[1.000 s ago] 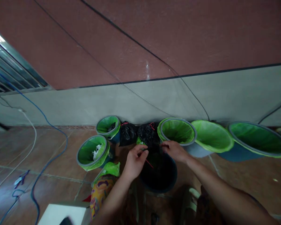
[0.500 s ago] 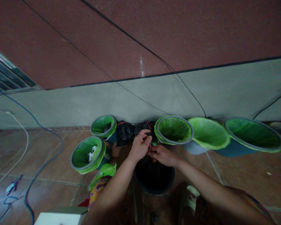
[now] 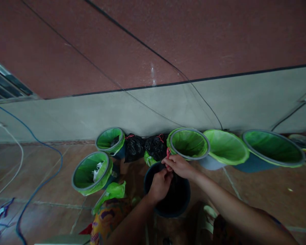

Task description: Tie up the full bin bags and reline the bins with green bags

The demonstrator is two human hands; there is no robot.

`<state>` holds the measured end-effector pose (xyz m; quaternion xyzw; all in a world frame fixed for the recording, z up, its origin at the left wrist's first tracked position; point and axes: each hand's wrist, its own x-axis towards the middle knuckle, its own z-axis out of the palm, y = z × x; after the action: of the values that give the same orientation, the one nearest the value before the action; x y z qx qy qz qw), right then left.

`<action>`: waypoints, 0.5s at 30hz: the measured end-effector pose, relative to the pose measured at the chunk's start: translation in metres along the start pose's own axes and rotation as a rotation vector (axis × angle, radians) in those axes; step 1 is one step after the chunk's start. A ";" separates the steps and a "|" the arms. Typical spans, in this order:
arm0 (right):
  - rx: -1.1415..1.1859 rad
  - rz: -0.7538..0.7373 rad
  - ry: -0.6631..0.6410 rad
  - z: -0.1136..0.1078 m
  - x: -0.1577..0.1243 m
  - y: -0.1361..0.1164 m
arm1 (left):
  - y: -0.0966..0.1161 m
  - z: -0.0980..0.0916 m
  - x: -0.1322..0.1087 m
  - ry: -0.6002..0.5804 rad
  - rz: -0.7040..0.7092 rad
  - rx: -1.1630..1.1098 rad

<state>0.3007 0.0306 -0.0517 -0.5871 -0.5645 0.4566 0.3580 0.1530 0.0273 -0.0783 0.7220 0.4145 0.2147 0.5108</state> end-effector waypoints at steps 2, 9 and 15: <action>-0.031 0.003 0.020 -0.004 0.002 -0.002 | -0.008 0.003 0.003 0.017 -0.037 -0.003; -0.560 0.083 0.064 -0.042 -0.005 -0.010 | -0.033 -0.013 0.014 0.251 -0.159 0.001; -0.935 0.280 -0.154 -0.051 -0.024 0.007 | -0.050 -0.034 0.020 0.397 -0.175 -0.109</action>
<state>0.3519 0.0109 -0.0389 -0.7197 -0.6495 0.2400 -0.0511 0.1201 0.0690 -0.1135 0.5981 0.5557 0.3298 0.4741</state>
